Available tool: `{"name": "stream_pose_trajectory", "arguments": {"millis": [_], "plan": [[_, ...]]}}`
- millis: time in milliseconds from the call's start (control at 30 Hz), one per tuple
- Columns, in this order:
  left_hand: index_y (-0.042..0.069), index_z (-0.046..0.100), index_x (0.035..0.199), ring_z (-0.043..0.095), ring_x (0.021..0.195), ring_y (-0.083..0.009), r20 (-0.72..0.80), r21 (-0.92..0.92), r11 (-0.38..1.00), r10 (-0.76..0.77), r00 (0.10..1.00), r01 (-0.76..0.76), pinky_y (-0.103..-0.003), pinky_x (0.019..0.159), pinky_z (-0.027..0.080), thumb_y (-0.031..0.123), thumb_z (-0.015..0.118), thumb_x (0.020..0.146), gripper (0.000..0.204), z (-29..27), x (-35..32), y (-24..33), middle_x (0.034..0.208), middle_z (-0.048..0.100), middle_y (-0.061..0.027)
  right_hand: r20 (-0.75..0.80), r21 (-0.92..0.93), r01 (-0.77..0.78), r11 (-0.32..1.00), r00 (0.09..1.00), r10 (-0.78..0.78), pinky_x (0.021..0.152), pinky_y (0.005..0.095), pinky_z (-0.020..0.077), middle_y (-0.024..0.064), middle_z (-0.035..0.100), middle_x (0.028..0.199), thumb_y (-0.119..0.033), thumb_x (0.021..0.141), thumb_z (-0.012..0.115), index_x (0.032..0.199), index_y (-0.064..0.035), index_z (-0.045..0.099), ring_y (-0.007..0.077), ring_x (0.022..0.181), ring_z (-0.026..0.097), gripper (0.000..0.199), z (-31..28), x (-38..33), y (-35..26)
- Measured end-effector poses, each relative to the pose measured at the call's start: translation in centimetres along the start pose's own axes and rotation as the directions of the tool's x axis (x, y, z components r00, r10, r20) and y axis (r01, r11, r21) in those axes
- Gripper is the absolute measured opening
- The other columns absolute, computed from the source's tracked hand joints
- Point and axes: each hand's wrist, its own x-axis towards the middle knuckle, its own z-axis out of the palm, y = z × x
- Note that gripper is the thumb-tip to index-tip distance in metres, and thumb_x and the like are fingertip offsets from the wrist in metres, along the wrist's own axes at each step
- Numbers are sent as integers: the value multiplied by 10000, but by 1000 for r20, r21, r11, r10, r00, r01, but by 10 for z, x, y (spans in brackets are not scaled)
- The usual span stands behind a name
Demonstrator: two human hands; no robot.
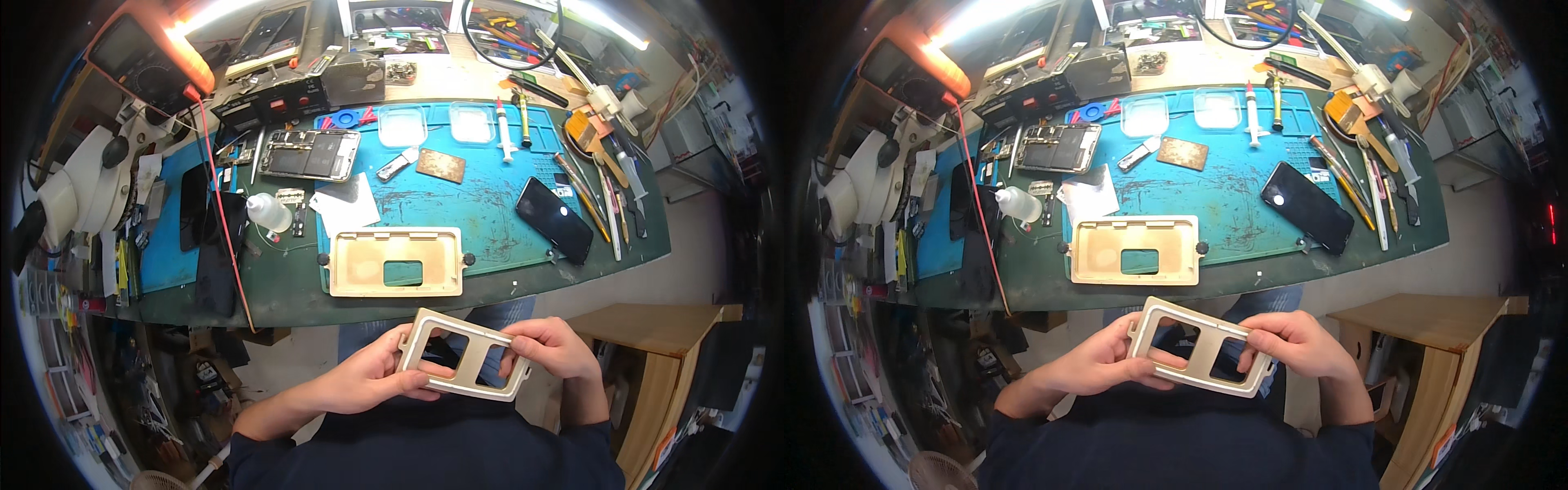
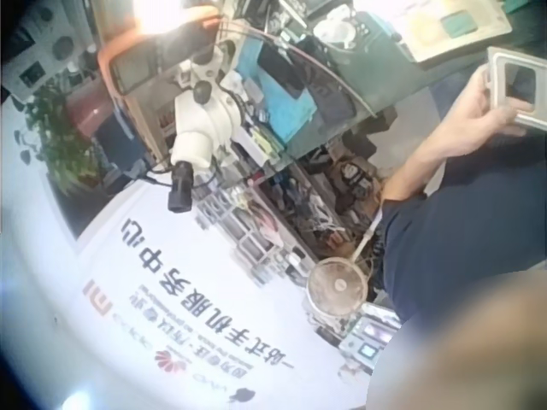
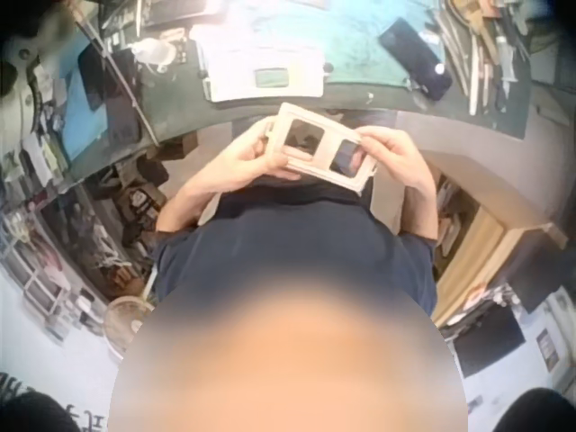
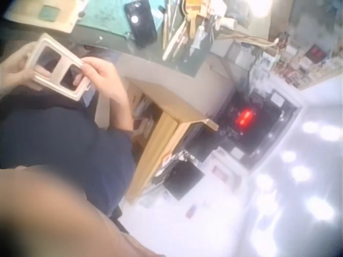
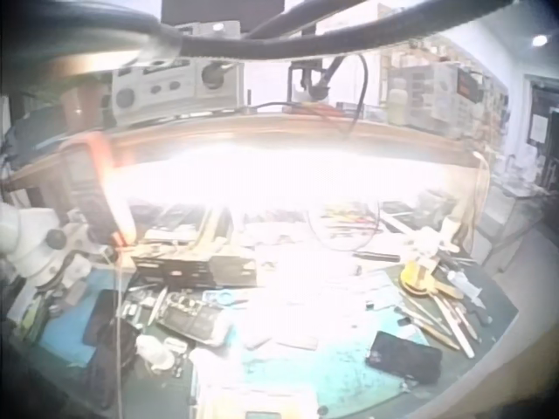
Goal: The person places a black smartphone into a beige plastic jig and secures it with a second piece. They then manipulate the jig, turning it over and pressing on the components to ensure a proper fit. The person briefly moves to a different area to retrieve a tool before returning to the workbench.
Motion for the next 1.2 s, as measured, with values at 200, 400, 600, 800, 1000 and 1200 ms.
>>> {"name": "stream_pose_trajectory", "arguments": {"millis": [200,400,600,800,1000,1200], "plan": [[47,124,1521,539,1276,-320,-68,10,998,-65,996,66,-449,1002,529,63,478,1024,610,1,-1,5,1378,501,-225,-369,-318,138,938,893,-256,751,290,537,98,726,995,-282,909,703,1322,2,572,151,855,676,518,-29,-16,-16],[35,102,1514,564,1239,-371,-120,100,986,148,982,-136,-497,957,552,75,479,1022,621,11,6,38,1310,548,-279,-310,-950,-265,165,733,-606,1042,432,413,174,546,1344,-317,706,845,1410,-28,463,356,1229,523,852,-77,6,-54],[-6,222,1459,629,1146,-359,-312,312,841,529,789,-441,-450,906,588,180,501,1032,543,1,47,94,1315,551,-229,-289,-957,-234,171,820,-494,1021,432,426,179,544,1319,-367,677,860,1437,-36,415,346,1206,530,941,-99,-8,-55],[-44,353,1369,655,1115,-325,-357,296,864,496,792,-408,-363,891,600,213,497,1043,439,-13,84,119,1266,590,-212,-271,-962,-205,180,798,-538,974,424,465,174,569,1245,-367,729,831,1439,-33,411,341,1162,552,890,-97,-5,-49],[-56,400,1338,657,1111,-332,-389,257,886,460,798,-385,-357,888,606,197,477,1050,391,-15,88,118,1260,594,-223,-479,-876,-391,282,769,-423,927,429,483,156,617,1150,-472,791,764,1400,-27,447,322,1101,585,819,-102,5,-57],[-43,378,1363,659,1104,-335,-409,253,886,462,787,-388,-353,871,613,180,463,1053,392,-16,81,115,1257,591,-232,-488,-848,-332,413,792,-366,869,395,501,160,608,1063,-446,753,805,1222,-33,582,307,994,620,664,-113,9,-62]]}}
